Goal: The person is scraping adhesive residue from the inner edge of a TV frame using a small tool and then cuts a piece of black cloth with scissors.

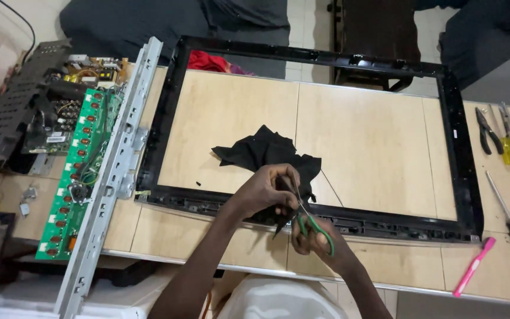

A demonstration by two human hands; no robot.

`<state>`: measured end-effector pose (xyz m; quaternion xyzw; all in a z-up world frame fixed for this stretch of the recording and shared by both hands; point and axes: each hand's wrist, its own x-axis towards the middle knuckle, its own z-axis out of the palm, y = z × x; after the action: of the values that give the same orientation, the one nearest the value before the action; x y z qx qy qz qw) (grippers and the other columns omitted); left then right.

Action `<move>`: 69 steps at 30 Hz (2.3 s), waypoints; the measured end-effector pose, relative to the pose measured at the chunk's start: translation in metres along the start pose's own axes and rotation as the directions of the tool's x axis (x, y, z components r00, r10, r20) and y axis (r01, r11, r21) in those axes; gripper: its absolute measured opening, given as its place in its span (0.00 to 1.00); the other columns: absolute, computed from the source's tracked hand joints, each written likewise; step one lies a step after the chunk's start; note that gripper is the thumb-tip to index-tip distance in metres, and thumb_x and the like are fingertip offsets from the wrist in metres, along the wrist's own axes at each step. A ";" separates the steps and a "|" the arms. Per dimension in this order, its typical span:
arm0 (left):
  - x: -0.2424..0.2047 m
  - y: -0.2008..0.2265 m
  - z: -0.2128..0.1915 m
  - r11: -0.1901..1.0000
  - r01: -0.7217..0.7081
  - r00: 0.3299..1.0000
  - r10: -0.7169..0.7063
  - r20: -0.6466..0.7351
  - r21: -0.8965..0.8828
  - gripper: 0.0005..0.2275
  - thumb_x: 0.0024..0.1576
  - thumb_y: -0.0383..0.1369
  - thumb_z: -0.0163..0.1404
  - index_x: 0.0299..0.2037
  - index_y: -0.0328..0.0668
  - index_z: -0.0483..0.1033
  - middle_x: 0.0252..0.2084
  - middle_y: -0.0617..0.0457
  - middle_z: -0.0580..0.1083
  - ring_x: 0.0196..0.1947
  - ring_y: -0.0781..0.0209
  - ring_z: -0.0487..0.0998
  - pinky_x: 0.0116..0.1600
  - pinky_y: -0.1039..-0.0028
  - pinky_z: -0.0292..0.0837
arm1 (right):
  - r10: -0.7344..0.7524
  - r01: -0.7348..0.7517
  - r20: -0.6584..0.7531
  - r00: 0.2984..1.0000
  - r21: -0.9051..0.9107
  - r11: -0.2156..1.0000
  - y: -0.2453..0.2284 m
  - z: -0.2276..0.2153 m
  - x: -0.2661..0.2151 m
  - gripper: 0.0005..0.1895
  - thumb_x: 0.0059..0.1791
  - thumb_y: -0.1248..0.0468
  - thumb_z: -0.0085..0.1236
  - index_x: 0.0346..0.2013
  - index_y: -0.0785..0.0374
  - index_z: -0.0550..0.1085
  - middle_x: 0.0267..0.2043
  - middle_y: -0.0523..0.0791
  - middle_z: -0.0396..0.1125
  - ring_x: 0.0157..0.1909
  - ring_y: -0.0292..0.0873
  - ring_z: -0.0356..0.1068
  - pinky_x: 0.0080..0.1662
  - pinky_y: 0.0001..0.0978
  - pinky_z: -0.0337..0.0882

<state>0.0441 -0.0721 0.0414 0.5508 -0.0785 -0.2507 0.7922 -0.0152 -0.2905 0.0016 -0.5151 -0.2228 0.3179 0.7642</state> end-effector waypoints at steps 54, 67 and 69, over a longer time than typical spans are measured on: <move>0.007 0.028 0.016 0.982 -0.075 0.975 0.036 0.220 0.173 0.09 0.48 0.35 0.67 0.32 0.42 0.83 0.31 0.54 0.80 0.32 0.68 0.78 0.35 0.80 0.69 | -0.081 -0.032 0.180 0.980 0.549 0.835 -0.006 -0.012 -0.011 0.27 0.54 0.39 0.56 0.51 0.57 0.68 0.45 0.47 0.61 0.37 0.41 0.55 0.42 0.35 0.57; 0.015 -0.010 0.010 0.990 -0.086 0.996 0.082 0.041 0.116 0.14 0.53 0.41 0.62 0.35 0.35 0.83 0.27 0.56 0.74 0.24 0.71 0.70 0.28 0.82 0.64 | -0.053 0.049 0.009 0.999 0.268 0.962 -0.005 -0.021 -0.010 0.21 0.54 0.45 0.55 0.38 0.59 0.66 0.32 0.43 0.57 0.29 0.38 0.54 0.34 0.31 0.56; 0.016 -0.003 0.015 0.978 -0.072 0.995 0.056 0.082 0.198 0.13 0.54 0.40 0.61 0.34 0.35 0.83 0.23 0.58 0.73 0.24 0.72 0.70 0.28 0.82 0.63 | -0.033 -0.009 0.074 0.997 0.497 0.868 0.000 -0.030 -0.010 0.22 0.52 0.44 0.58 0.40 0.58 0.65 0.38 0.47 0.61 0.32 0.41 0.55 0.39 0.36 0.57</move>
<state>0.0514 -0.0928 0.0419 0.6150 -0.1512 -0.2368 0.7368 -0.0020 -0.3169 -0.0096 -0.2866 -0.1672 0.3802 0.8633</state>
